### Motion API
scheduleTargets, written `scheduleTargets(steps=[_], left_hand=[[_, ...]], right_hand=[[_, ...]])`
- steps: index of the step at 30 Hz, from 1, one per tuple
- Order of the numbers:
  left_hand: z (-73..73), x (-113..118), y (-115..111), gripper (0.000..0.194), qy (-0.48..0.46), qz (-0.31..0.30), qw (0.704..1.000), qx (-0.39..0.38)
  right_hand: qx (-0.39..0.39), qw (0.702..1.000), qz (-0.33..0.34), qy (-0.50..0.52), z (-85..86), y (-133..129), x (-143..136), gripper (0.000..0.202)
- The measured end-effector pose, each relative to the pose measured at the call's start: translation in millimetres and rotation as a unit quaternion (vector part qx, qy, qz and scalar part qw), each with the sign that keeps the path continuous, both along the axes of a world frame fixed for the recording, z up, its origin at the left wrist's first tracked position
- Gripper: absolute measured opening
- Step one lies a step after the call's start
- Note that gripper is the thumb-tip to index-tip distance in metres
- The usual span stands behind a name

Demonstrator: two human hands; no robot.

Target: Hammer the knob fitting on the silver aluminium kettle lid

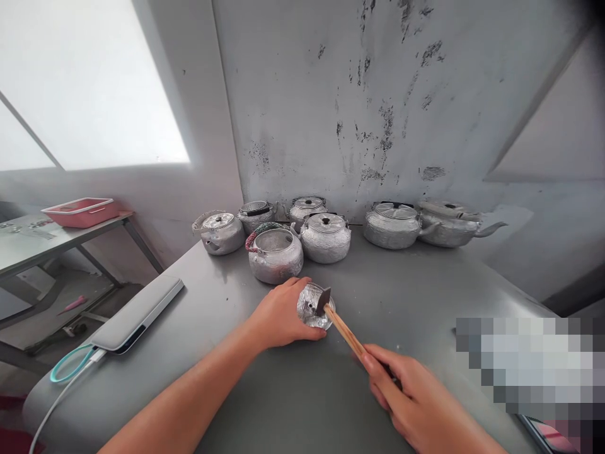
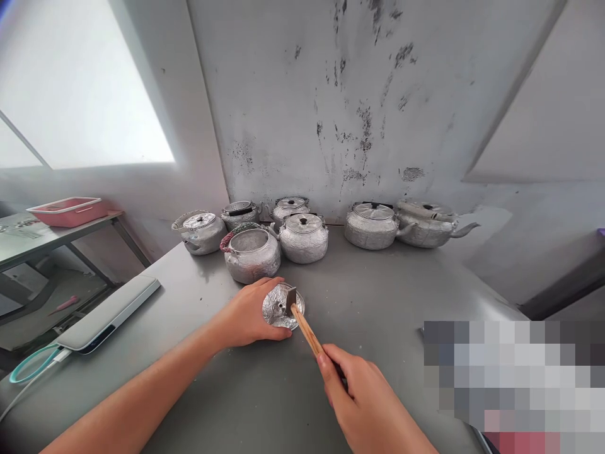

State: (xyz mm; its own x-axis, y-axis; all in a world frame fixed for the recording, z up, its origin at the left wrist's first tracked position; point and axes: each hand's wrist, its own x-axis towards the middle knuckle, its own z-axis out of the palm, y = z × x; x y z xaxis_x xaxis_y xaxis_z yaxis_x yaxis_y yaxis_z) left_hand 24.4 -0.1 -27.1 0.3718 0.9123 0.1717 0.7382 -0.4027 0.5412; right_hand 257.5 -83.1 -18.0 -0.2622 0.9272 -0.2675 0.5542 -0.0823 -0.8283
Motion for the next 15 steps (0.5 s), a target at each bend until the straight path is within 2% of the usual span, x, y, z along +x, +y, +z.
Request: scheduleTargets(steps=[3, 8, 15], left_hand=[[-0.4, -0.1, 0.3, 0.094, 0.006, 0.005, 1.000, 0.000], [0.5, 0.4, -0.9, 0.093, 0.020, 0.010, 1.000, -0.002], [0.9, 0.2, -1.3, 0.093, 0.027, 0.013, 1.000, -0.005]], right_hand=[[0.025, 0.999, -0.017, 0.012, -1.1, -0.3, 0.1, 0.038], [0.027, 0.999, 0.019, -0.031, -5.7, 0.6, 0.9, 0.039], [0.057, 0.996, 0.024, -0.063, -9.2, 1.0, 2.9, 0.041]])
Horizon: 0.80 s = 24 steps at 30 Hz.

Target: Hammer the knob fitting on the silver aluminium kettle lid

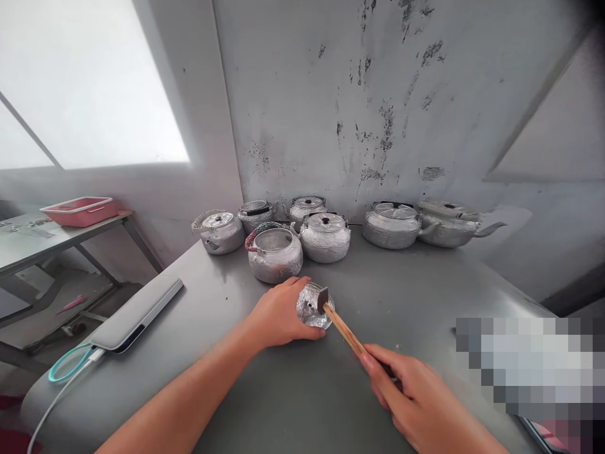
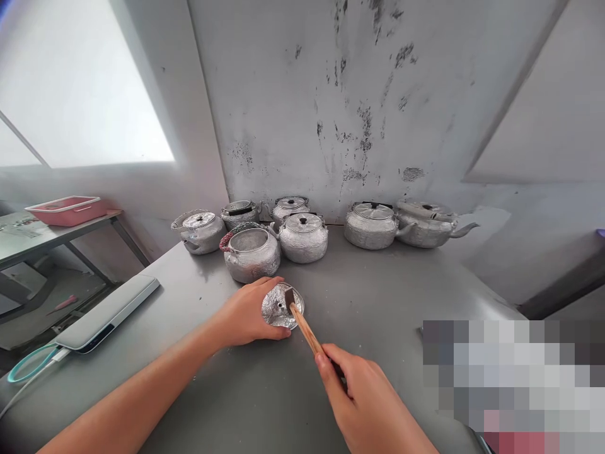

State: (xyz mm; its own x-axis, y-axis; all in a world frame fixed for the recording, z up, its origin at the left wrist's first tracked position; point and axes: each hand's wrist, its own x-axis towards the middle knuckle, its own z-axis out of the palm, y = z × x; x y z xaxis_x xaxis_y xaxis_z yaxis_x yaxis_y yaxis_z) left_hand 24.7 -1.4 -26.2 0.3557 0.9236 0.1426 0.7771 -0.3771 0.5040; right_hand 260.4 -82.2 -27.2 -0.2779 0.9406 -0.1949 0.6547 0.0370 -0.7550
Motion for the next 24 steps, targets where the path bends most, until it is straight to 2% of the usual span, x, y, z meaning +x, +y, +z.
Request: scheduleTargets(steps=[3, 13, 17, 21, 24], left_hand=[[0.0, 0, 0, 0.094, 0.003, 0.002, 1.000, 0.001], [0.9, 0, -1, 0.092, -0.003, 0.001, 1.000, 0.002], [1.2, 0, -1, 0.092, -0.006, 0.004, 1.000, 0.004], [1.9, 0, -2, 0.092, -0.008, 0.004, 1.000, -0.003], [2.0, 0, -2, 0.094, -0.006, 0.007, 1.000, -0.003]], right_hand=[[-0.002, 1.000, -0.013, 0.025, -0.2, 0, 0, 0.041], [0.028, 1.000, 0.007, -0.004, 2.2, -1, -3, 0.039], [0.023, 0.999, -0.011, 0.041, 4.7, -3, -4, 0.037], [0.020, 1.000, 0.004, -0.006, 6.6, -1, -3, 0.040], [0.004, 0.999, -0.021, 0.046, 13.4, 0, 0, 0.039]])
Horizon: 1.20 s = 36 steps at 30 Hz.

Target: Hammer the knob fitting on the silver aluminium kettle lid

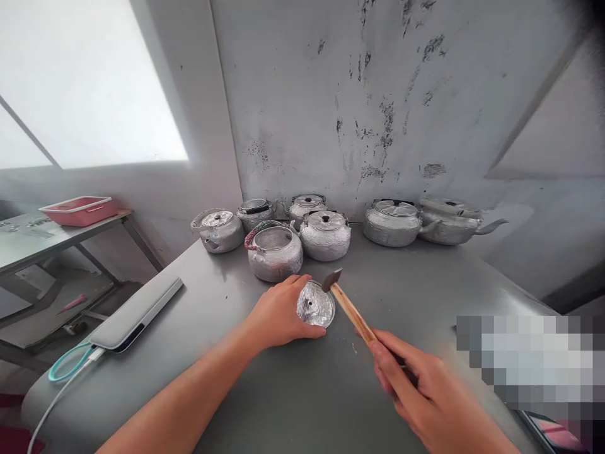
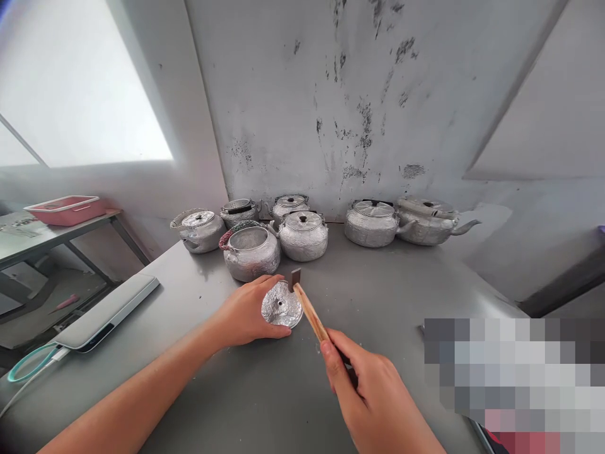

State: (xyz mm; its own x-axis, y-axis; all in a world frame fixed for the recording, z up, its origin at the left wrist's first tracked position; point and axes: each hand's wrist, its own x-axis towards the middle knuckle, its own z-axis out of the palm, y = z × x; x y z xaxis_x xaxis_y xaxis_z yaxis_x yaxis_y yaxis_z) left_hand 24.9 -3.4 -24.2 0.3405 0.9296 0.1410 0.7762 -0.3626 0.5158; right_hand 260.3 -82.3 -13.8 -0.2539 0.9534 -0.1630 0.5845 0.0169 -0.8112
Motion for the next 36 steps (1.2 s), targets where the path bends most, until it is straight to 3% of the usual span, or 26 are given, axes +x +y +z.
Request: scheduleTargets(steps=[7, 36], left_hand=[[2.1, 2, -2, 0.094, 0.015, 0.010, 1.000, 0.009], [12.9, 7, -7, 0.095, -0.064, -0.050, 0.996, 0.041]], right_hand=[[-0.084, 0.995, -0.036, 0.049, 1.2, -1, 1, 0.038], [-0.067, 0.996, -0.008, 0.063, 5.7, 1, -2, 0.031]])
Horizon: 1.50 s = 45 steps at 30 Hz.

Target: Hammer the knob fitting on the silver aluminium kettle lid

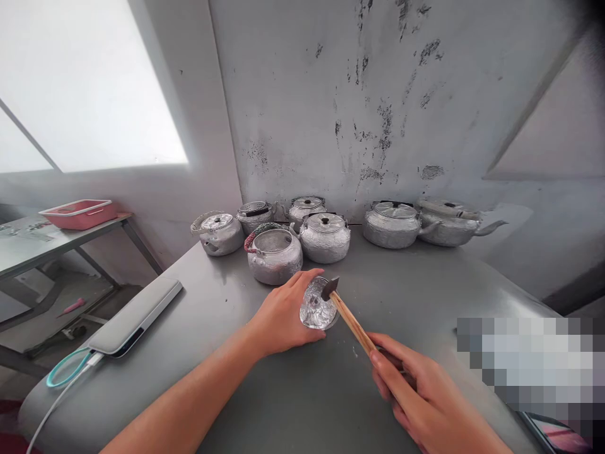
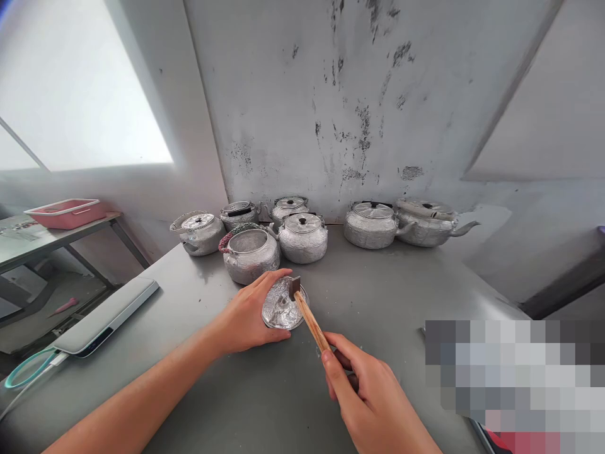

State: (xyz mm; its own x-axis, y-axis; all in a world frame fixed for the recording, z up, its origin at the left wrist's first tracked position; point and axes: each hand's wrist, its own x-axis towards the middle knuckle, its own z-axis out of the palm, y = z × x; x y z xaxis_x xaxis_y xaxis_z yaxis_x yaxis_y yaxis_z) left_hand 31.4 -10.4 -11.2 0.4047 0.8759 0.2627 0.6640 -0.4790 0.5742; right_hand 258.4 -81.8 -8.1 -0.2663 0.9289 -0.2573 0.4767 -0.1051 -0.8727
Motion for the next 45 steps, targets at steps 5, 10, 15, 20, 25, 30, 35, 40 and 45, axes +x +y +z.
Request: scheduleTargets(steps=[5, 10, 15, 20, 25, 30, 35, 40, 45], left_hand=[[1.0, 0, -1, 0.087, -0.044, -0.014, 0.999, -0.004], [2.0, 1, -1, 0.085, -0.054, -0.028, 0.998, -0.012], [0.8, -2, 0, 0.091, -0.050, -0.015, 0.998, -0.036], [1.3, -2, -1, 0.077, -0.071, -0.013, 0.996, -0.051], [-0.3, 0, 2, 0.049, -0.118, -0.011, 0.992, -0.030], [-1.7, 0, 3, 0.053, -0.143, -0.014, 0.989, -0.038], [-1.1, 1, 3, 0.056, -0.166, -0.016, 0.984, -0.059], [-2.1, 1, 5, 0.050, -0.219, -0.014, 0.969, -0.113], [-3.2, -1, 11, 0.038, -0.281, -0.008, 0.942, -0.185]], right_hand=[[0.001, 1.000, -0.004, 0.014, -1.8, -1, 1, 0.032], [0.006, 1.000, -0.004, 0.030, -2.0, -1, 2, 0.034], [0.003, 0.998, -0.016, 0.068, -1.1, -2, 3, 0.034], [-0.004, 0.996, -0.025, 0.086, -2.7, -2, 4, 0.039], [-0.007, 0.994, -0.055, 0.094, -2.1, -4, 2, 0.034], [-0.020, 0.992, -0.069, 0.100, -2.9, -7, 4, 0.037], [-0.014, 0.991, -0.083, 0.108, -5.0, -7, 6, 0.040], [0.004, 0.991, -0.083, 0.109, -5.9, -5, 5, 0.041], [0.006, 0.989, -0.094, 0.115, -4.0, -7, 6, 0.038]])
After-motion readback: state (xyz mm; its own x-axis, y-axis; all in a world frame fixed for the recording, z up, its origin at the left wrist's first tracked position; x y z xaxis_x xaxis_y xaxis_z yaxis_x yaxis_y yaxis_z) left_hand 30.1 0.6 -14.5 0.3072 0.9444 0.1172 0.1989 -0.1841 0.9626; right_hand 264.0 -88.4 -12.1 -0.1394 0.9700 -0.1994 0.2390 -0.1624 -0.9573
